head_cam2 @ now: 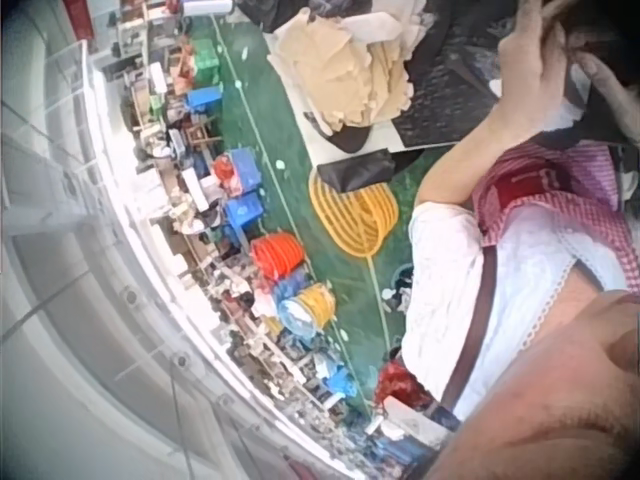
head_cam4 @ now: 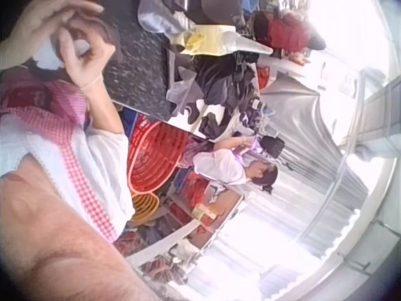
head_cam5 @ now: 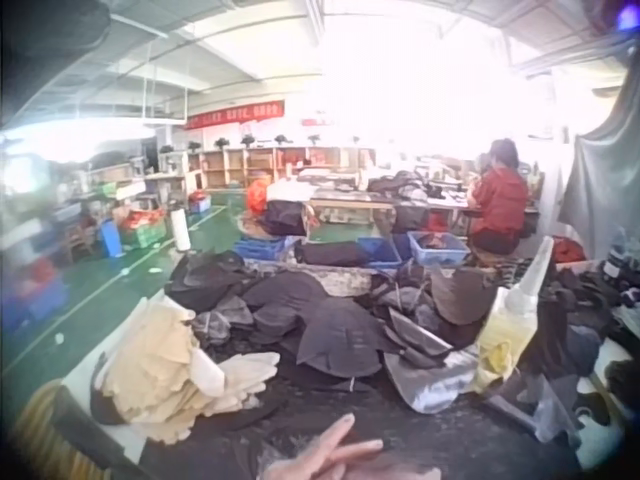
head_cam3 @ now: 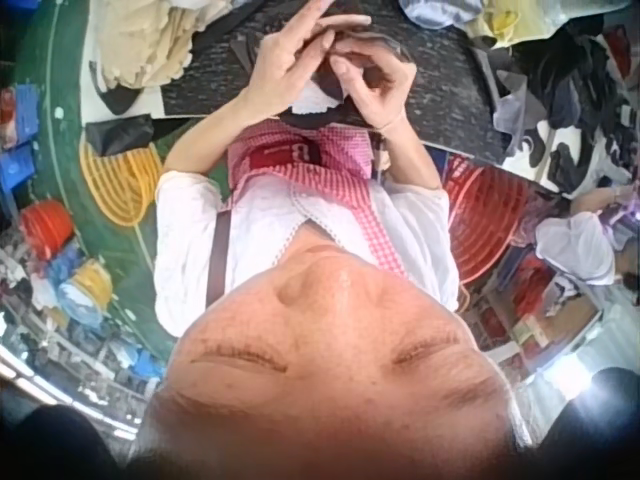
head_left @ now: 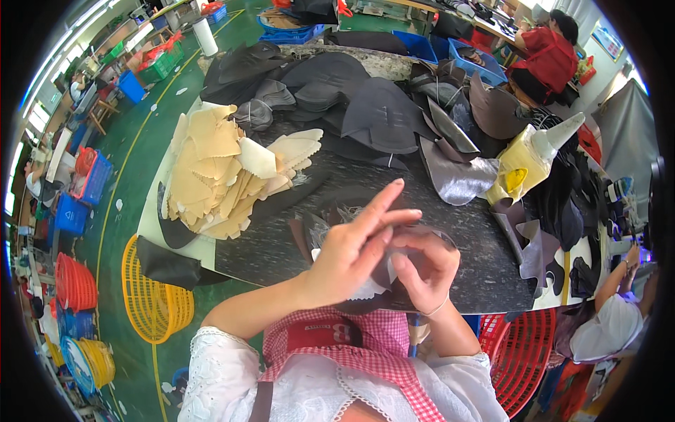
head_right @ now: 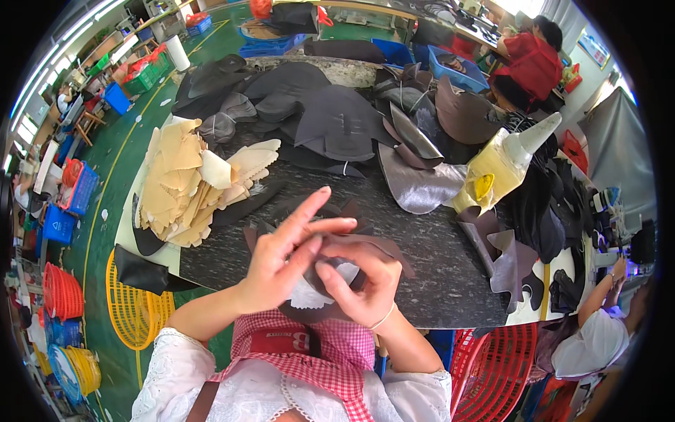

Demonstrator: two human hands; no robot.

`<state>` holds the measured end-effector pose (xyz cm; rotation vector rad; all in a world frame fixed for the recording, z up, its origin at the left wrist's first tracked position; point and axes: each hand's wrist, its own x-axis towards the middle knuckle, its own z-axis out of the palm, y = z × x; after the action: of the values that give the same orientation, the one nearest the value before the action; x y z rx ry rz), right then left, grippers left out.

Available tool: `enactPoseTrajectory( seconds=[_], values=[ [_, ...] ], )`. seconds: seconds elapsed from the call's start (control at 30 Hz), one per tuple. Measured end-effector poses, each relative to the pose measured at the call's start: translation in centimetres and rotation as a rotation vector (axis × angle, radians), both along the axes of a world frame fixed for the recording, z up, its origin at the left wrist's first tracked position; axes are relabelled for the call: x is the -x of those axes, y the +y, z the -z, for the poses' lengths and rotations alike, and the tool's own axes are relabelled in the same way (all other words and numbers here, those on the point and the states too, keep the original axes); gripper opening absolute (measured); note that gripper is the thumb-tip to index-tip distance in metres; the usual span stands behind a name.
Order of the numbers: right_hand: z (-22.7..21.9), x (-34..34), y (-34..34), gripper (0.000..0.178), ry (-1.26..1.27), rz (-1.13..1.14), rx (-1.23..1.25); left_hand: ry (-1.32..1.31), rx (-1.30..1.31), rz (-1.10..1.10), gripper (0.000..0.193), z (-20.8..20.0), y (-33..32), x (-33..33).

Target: The person removes shoe upper pieces and lining materials from plastic bags onto a workbench. They then assemble the shoe uppers by applying lining pieces and padding onto the upper panels by hand and pressing them firmly.

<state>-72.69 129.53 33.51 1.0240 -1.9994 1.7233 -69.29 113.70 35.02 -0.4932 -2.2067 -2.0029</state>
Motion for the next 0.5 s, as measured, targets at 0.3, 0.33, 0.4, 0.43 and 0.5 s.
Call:
enactPoseTrajectory(
  seconds=[0.3, 0.33, 0.4, 0.43, 0.5],
  values=[
    [-1.1, 0.0, 1.8, 0.015, -0.675, -0.072, 0.184, -0.078, 0.029, 0.146, 0.049, 0.2, -2.1, 1.3],
    [-1.2, 0.1, 1.9, 0.015, -0.679, -0.087, 0.179, -0.197, -0.026, 0.244, 0.049, -0.2, -2.0, 1.1],
    [-1.6, 0.5, 1.7, 0.017, -0.205, 0.050, -0.275, -0.187, -0.133, 0.189, 0.039, -0.5, -0.8, 1.4],
    [-2.4, 0.2, 0.9, 0.018, -0.149, 0.088, -0.286, -0.017, 0.056, 0.067, 0.032, -0.7, -0.6, 1.8],
    [-2.6, -0.2, 0.3, 0.018, -0.146, 0.099, -0.292, 0.378, 0.246, -0.161, 0.014, -0.2, 0.3, 2.9]
  ],
)
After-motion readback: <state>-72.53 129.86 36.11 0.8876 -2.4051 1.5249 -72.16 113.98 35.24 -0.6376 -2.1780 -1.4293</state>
